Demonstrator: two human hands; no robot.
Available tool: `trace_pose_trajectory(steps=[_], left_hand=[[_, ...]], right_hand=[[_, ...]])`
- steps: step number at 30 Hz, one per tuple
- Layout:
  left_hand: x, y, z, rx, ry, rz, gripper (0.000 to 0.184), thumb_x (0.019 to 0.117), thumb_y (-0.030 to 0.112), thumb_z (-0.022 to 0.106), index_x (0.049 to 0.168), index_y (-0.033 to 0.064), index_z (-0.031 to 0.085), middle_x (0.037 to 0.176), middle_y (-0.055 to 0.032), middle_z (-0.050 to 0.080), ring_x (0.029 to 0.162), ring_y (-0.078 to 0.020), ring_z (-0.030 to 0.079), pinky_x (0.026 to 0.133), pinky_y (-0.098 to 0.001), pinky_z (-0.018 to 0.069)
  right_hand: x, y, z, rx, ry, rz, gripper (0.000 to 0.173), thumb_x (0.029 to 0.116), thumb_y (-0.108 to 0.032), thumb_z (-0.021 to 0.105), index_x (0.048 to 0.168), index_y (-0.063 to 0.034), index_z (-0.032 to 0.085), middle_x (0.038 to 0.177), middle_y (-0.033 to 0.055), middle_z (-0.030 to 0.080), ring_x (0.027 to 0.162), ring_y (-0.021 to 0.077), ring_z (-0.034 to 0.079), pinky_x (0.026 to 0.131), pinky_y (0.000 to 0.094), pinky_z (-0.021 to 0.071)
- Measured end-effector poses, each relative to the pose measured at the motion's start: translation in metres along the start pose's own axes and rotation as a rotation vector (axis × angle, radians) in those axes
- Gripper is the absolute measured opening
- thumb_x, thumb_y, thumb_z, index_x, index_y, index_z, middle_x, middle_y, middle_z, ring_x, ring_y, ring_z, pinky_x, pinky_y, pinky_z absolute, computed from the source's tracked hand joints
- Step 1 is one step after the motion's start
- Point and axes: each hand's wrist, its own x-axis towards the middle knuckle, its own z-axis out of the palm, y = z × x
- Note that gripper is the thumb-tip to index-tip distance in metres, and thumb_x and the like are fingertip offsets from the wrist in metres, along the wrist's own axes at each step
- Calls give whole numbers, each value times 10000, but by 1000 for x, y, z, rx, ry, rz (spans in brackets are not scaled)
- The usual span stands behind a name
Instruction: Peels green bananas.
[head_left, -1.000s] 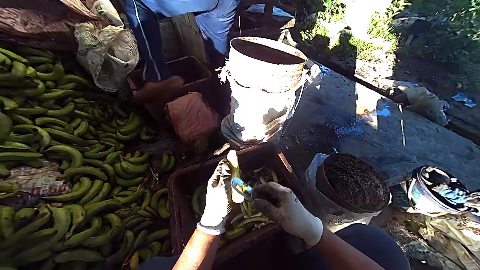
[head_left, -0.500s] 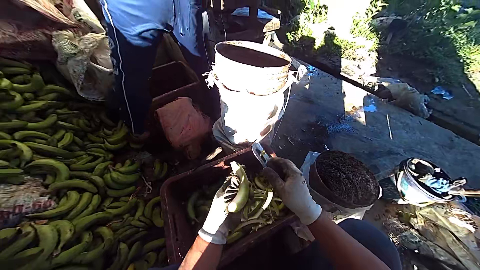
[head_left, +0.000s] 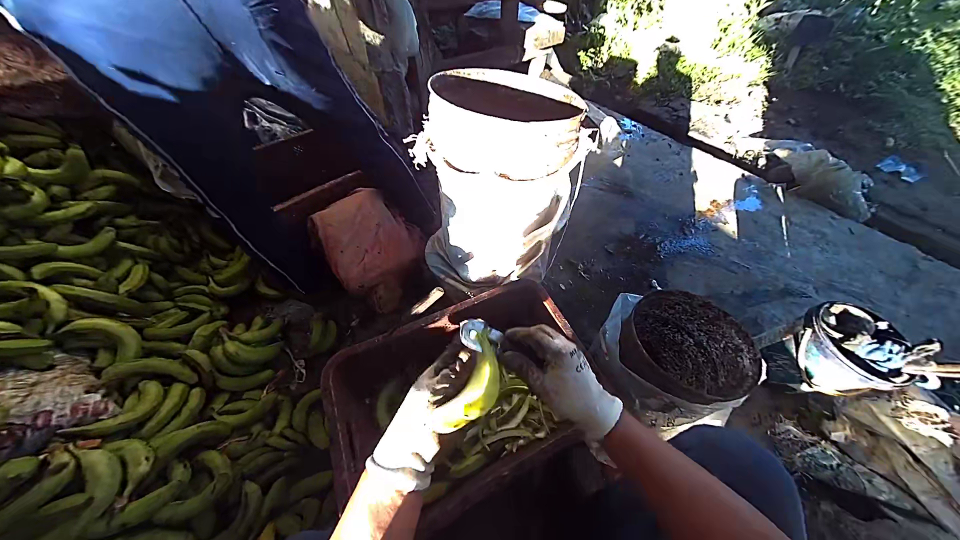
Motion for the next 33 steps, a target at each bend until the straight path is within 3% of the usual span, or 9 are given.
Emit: trace_pose_trajectory(steps=[2,4,10,14,18,24,26,29,33], left_hand=[[-1,-1,1,-6,-155,-218,397,1072,277,468,1446,151,509,1101,-97,691,845,-153,688,683,-302,598],[2,-7,-4,-59,-189,-208,386,1076,276,485,1419,111,546,1151,-118,688,932,-168,692,776,-311,603],[24,-15,-10,-304,392,96,258,1091,204,424,1212,45,586,1006,-120,693,881,-190,694,765,-344,601],[26,-10,-8,-424,493,135,304,1109,225,346,1164,20,564,959,-148,674,831,-220,688,725,-366,597],[19,-5,-12,-289,339,148,271,1096,147,382,1266,-13,520,1027,-192,679,893,-271,706,773,-419,613],[-5,19,-10,68,-212,-98,260,1009,124,508,1230,90,640,1000,-51,693,849,-106,674,750,-272,588],[-6,20,-4,133,-233,-194,345,976,144,540,1310,115,624,1078,-35,707,918,-95,685,806,-266,587],[2,10,1,140,-93,-137,419,1018,213,551,1422,105,533,1084,-79,695,884,-146,683,762,-310,595],[19,-7,-8,-191,217,119,282,1083,165,429,1313,49,545,1074,-109,681,944,-184,681,822,-358,593]], right_hand=[[16,15,-11,10,13,152,407,1009,-508,580,1224,-198,735,1163,-4,723,1089,113,672,984,397,553],[21,24,-17,76,52,251,427,991,-544,598,1210,-199,723,1086,-20,733,989,94,690,920,385,575],[-19,-13,12,58,43,163,520,912,-509,724,1268,-134,681,1165,20,708,1054,112,680,941,373,586],[-39,-23,34,-99,30,-7,472,908,-520,722,1205,-153,727,1133,34,714,1066,152,678,935,380,579],[-28,-13,27,-117,61,-75,452,915,-525,714,1208,-181,742,1131,44,709,1061,162,671,915,376,579],[-2,6,-5,-7,-72,-74,400,998,-475,628,1250,-186,740,1153,8,719,1075,100,667,948,341,569],[9,13,-12,-25,-186,36,409,1020,-505,568,1237,-208,747,1154,-19,728,1073,83,672,963,359,558],[21,29,-12,-120,-193,288,480,993,-602,536,1233,-234,732,1146,-11,725,1069,130,675,978,448,538],[10,19,-6,-101,-20,260,523,934,-595,642,1286,-213,703,1179,23,698,1074,148,665,961,418,553]])
